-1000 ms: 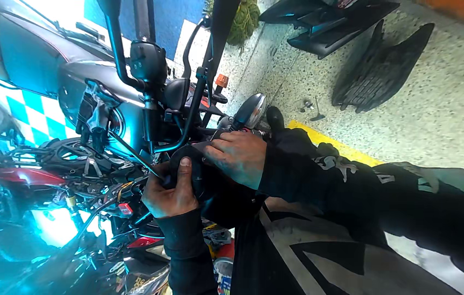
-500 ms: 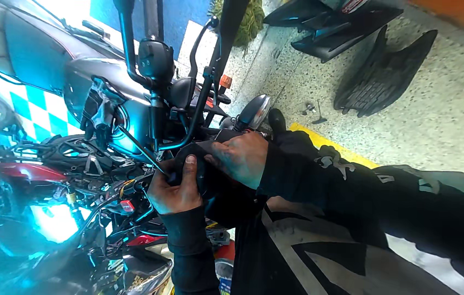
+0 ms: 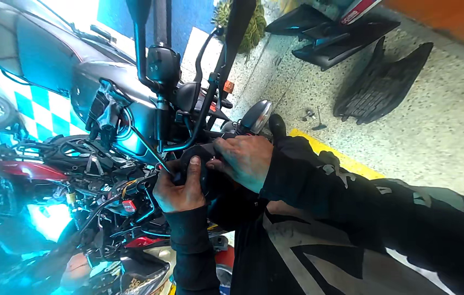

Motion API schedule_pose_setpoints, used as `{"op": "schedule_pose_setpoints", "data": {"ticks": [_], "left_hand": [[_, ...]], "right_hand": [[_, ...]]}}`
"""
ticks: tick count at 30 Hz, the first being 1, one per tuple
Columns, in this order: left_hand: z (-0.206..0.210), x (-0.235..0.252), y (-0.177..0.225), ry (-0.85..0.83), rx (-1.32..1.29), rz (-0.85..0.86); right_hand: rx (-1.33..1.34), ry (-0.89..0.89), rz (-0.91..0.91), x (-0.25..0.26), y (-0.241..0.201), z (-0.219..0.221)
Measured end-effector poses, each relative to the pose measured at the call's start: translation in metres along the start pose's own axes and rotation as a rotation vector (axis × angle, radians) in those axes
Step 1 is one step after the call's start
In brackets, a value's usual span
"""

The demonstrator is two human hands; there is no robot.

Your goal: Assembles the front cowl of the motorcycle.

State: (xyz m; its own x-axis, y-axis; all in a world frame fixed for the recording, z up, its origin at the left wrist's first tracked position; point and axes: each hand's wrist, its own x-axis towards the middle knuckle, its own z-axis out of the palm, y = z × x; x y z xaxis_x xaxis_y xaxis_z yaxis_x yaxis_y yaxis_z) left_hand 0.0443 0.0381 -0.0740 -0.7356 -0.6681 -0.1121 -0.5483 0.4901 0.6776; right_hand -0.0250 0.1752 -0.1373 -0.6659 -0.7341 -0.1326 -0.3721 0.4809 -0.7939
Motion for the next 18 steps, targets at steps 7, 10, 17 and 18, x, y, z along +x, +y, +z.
{"op": "schedule_pose_setpoints", "data": {"ticks": [7, 10, 17, 18], "left_hand": [[-0.01, 0.007, 0.007, -0.135, 0.124, -0.06], [-0.021, 0.018, 0.018, -0.289, 0.294, -0.107], [-0.071, -0.006, 0.033, -0.264, 0.025, 0.077], [-0.071, -0.018, 0.039, -0.291, -0.137, 0.105]], "right_hand": [[0.276, 0.215, -0.094, -0.023, -0.038, -0.002], [0.545, 0.232, 0.037, -0.017, -0.039, -0.004], [0.782, 0.129, 0.136, -0.038, -0.043, -0.035], [0.834, 0.07, 0.088, -0.047, -0.048, -0.033]]}}
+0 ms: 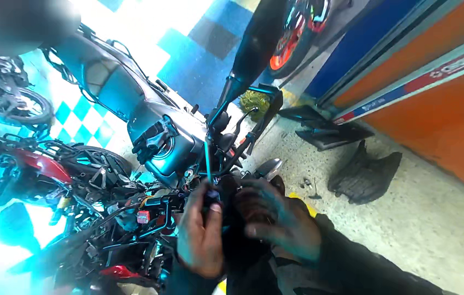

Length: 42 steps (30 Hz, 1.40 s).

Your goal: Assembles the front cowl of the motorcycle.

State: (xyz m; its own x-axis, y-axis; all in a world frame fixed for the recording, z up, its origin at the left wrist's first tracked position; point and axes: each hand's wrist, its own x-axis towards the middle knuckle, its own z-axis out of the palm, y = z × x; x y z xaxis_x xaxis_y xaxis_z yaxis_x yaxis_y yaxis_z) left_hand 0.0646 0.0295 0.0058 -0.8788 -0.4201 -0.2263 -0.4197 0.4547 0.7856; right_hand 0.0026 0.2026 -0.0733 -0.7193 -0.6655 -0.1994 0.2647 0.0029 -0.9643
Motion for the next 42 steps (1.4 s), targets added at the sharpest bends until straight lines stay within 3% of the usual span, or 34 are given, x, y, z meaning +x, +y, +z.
{"op": "schedule_pose_setpoints", "data": {"ticks": [2, 4, 7, 8, 10, 12, 15, 18, 22, 42], "left_hand": [[0.018, -0.019, 0.011, -0.06, -0.217, 0.095], [0.025, -0.023, 0.009, -0.071, -0.247, 0.206], [-0.002, -0.001, -0.028, 0.097, 0.016, 0.163], [-0.013, 0.013, -0.046, 0.068, 0.132, 0.113], [-0.02, 0.04, -0.079, -0.158, 0.214, 0.032], [-0.008, 0.059, -0.095, -0.382, 0.173, 0.067], [0.011, 0.071, -0.096, -0.523, 0.128, 0.145], [0.017, 0.074, -0.097, -0.499, 0.124, 0.15], [0.017, 0.074, -0.092, -0.518, 0.101, 0.088], [0.017, 0.072, -0.092, -0.508, 0.114, 0.143]], "right_hand": [[0.049, -0.066, -0.061, -0.018, 0.001, 0.007], [-0.053, 0.031, -0.052, -0.032, 0.002, 0.001], [-0.439, 0.121, -0.011, -0.046, 0.003, -0.043], [-0.56, 0.138, 0.008, -0.049, 0.002, -0.061], [-0.72, 0.115, 0.05, -0.053, -0.001, -0.096], [-0.803, 0.067, 0.03, -0.052, -0.003, -0.122], [-0.895, 0.082, -0.129, -0.046, -0.012, -0.135], [-0.78, 0.14, -0.232, -0.037, -0.023, -0.133], [-0.504, 0.25, -0.19, -0.029, -0.022, -0.127], [-0.547, 0.128, -0.24, -0.006, -0.005, -0.137]]}}
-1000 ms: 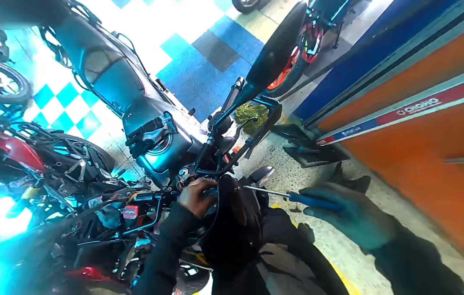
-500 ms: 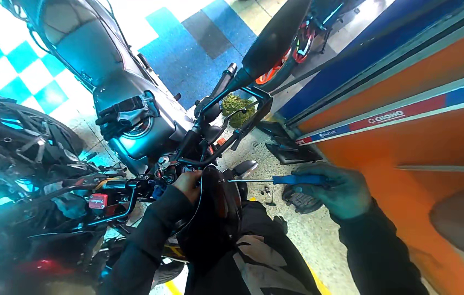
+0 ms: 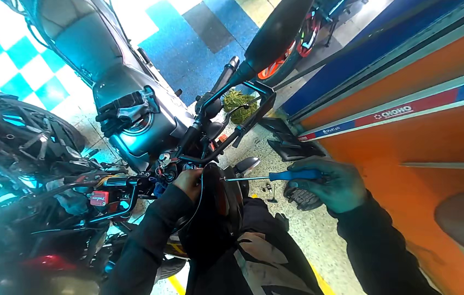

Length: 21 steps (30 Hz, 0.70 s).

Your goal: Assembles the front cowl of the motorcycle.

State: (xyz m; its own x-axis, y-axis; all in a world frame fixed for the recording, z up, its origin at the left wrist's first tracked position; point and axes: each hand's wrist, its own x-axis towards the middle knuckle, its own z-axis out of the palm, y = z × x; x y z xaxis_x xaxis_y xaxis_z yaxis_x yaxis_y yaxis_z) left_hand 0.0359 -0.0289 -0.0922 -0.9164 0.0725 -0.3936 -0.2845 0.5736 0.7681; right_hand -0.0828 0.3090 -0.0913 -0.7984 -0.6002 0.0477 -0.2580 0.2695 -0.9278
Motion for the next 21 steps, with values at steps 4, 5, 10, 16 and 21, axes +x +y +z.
{"op": "schedule_pose_setpoints", "data": {"ticks": [4, 5, 10, 16, 21], "left_hand": [[0.002, 0.0, -0.004, 0.008, 0.005, 0.007], [0.002, 0.0, -0.004, 0.006, 0.002, 0.001], [0.003, 0.001, -0.007, 0.014, -0.002, 0.011], [0.0, 0.001, -0.002, 0.0, 0.009, -0.02], [0.001, 0.001, -0.005, 0.003, 0.006, -0.019]], "right_hand": [[-0.011, -0.001, 0.004, 0.001, 0.0, -0.003], [-0.025, 0.004, 0.004, 0.001, 0.0, -0.003], [-0.008, 0.002, -0.012, 0.001, 0.003, -0.001], [-0.066, -0.057, -0.028, 0.009, 0.005, -0.004], [0.035, -0.148, -0.051, 0.019, 0.005, -0.017]]}}
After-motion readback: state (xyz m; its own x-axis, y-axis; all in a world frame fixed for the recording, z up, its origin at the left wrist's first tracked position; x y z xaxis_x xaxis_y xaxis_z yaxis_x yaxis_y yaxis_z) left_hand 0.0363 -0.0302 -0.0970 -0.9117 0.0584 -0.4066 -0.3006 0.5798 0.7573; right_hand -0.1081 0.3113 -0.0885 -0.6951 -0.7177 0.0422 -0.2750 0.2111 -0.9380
